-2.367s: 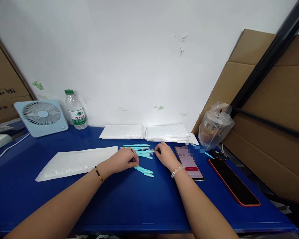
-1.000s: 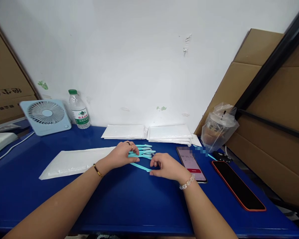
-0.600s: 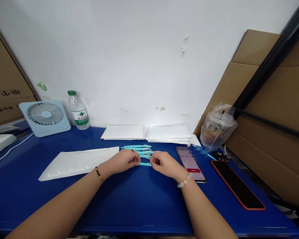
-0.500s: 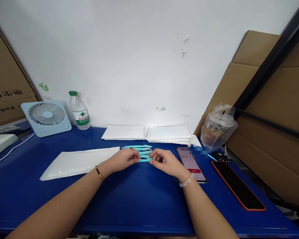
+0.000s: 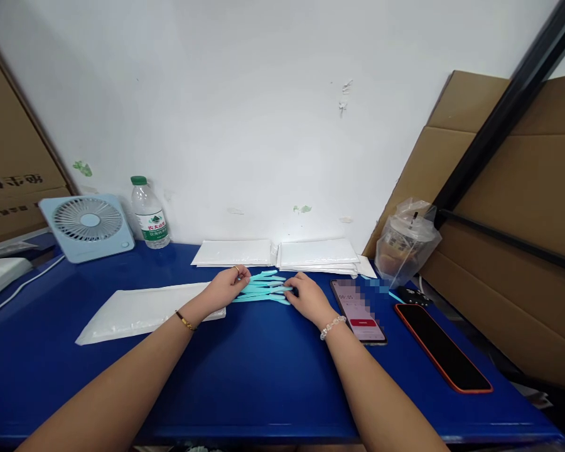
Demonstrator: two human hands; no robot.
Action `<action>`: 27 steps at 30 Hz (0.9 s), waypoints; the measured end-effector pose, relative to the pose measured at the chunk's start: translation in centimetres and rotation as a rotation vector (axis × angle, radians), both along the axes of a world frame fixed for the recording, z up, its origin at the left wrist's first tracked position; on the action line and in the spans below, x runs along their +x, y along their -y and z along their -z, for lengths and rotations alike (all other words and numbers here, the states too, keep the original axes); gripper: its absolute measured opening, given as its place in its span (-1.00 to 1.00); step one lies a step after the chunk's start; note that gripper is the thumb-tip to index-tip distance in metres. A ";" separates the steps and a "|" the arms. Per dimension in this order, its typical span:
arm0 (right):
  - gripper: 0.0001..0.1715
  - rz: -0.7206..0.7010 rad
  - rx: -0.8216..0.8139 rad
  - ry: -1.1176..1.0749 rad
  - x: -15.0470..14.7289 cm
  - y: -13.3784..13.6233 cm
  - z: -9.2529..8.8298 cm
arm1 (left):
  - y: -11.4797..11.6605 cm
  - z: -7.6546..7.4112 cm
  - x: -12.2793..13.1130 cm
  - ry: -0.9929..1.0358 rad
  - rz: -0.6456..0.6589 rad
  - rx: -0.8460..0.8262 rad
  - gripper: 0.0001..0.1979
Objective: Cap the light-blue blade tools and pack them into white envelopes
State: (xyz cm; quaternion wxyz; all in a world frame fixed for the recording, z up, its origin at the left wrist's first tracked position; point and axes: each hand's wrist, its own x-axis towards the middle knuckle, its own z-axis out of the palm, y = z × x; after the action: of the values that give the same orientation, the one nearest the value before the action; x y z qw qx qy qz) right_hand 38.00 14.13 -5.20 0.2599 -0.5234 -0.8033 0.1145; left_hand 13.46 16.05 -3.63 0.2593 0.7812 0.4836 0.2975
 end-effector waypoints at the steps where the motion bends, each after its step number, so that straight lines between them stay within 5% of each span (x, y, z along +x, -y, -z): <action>1: -0.85 -0.005 0.004 0.026 -0.2 0.0 -0.1 | 0.1 0.0 0.1 -0.002 0.005 0.000 -0.79; 18: -0.89 -0.056 -0.144 -0.053 2.5 1.0 -1.7 | 0.8 -0.3 0.2 -0.013 0.082 -0.056 -0.76; 23: -0.76 0.028 -0.119 -0.349 2.9 1.5 -2.9 | 1.0 -0.5 0.4 -0.023 0.108 -0.027 -0.75; 27: -0.65 -0.040 -0.196 -0.560 1.7 1.8 -3.1 | 1.0 -0.5 0.5 -0.035 0.119 -0.022 -0.75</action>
State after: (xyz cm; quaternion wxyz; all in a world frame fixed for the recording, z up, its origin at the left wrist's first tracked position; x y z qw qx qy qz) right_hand 39.68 12.34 -2.13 0.4173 -0.4784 -0.6955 0.3367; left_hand 13.92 15.04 -3.13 0.2765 0.8108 0.4440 0.2626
